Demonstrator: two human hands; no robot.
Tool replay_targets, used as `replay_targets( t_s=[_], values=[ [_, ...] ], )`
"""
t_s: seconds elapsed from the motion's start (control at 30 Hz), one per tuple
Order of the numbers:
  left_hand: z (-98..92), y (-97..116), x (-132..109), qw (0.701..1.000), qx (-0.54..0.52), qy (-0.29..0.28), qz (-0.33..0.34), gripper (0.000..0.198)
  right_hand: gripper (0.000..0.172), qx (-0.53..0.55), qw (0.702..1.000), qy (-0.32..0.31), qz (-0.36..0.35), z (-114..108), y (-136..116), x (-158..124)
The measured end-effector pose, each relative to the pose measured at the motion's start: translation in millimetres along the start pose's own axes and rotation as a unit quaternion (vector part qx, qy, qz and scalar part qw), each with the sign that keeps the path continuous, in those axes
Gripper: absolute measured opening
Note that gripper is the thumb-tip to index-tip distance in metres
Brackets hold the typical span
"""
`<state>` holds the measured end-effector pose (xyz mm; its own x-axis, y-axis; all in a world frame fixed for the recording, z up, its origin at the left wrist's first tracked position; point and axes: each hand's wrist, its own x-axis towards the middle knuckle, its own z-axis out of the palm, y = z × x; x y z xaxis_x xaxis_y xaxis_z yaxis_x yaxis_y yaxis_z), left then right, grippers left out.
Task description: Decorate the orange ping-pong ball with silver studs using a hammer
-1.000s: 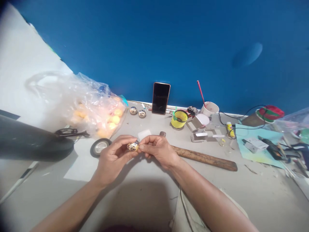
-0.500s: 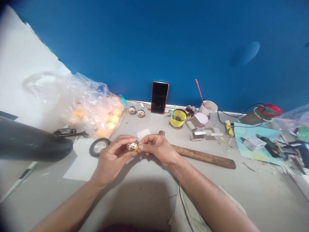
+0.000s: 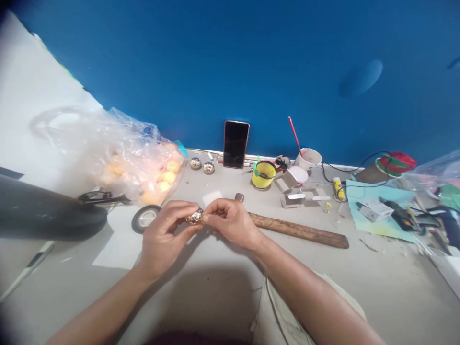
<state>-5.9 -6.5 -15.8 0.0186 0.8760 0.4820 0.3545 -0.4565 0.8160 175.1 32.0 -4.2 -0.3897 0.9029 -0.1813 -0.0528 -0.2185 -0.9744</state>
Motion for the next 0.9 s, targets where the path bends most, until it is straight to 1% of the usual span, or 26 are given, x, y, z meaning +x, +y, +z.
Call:
replay_targets(
  t_s=[0.07, 0.23, 0.47, 0.53, 0.63, 0.77, 0.83, 0.9],
  values=[
    [1.0, 0.0, -0.8, 1.0, 0.003, 0.005, 0.009, 0.024, 0.025, 0.02, 1.0, -0.013, 0.008, 0.5, -0.6, 0.4],
    [2.6, 0.0, -2.2, 0.999, -0.027, 0.003, -0.018, 0.027, 0.029, 0.063, 0.997, -0.037, 0.017, -0.7, 4.6, 3.5],
    [2.0, 1.1, -3.8, 0.998, -0.049, -0.005, -0.043, 0.025, 0.031, 0.05, 0.996, -0.077, 0.004, -5.9, 7.3, 3.5],
    [2.0, 2.6, -2.8, 0.995, -0.071, -0.008, -0.066, 0.024, 0.033, 0.05, 0.995, -0.088, 0.001, -7.7, 7.3, 3.5],
    [2.9, 4.1, -0.6, 0.985, -0.124, -0.019, -0.121, 0.025, 0.034, 0.037, 0.994, -0.101, -0.011, -8.6, 8.3, 3.4],
    [4.3, 5.3, 0.8, 0.973, -0.159, -0.037, -0.164, 0.024, 0.031, -0.019, 0.996, -0.088, -0.006, -8.6, 6.3, 4.2],
    [4.4, 7.1, 0.9, 0.966, -0.178, -0.05, -0.182, 0.023, 0.031, -0.048, 0.996, -0.08, -0.005, -12.8, -1.6, 4.0],
    [4.0, 9.7, 1.1, 0.95, -0.209, -0.069, -0.219, 0.025, 0.033, -0.094, 0.994, -0.056, -0.009, -22.4, -15.9, 1.6]
  ],
)
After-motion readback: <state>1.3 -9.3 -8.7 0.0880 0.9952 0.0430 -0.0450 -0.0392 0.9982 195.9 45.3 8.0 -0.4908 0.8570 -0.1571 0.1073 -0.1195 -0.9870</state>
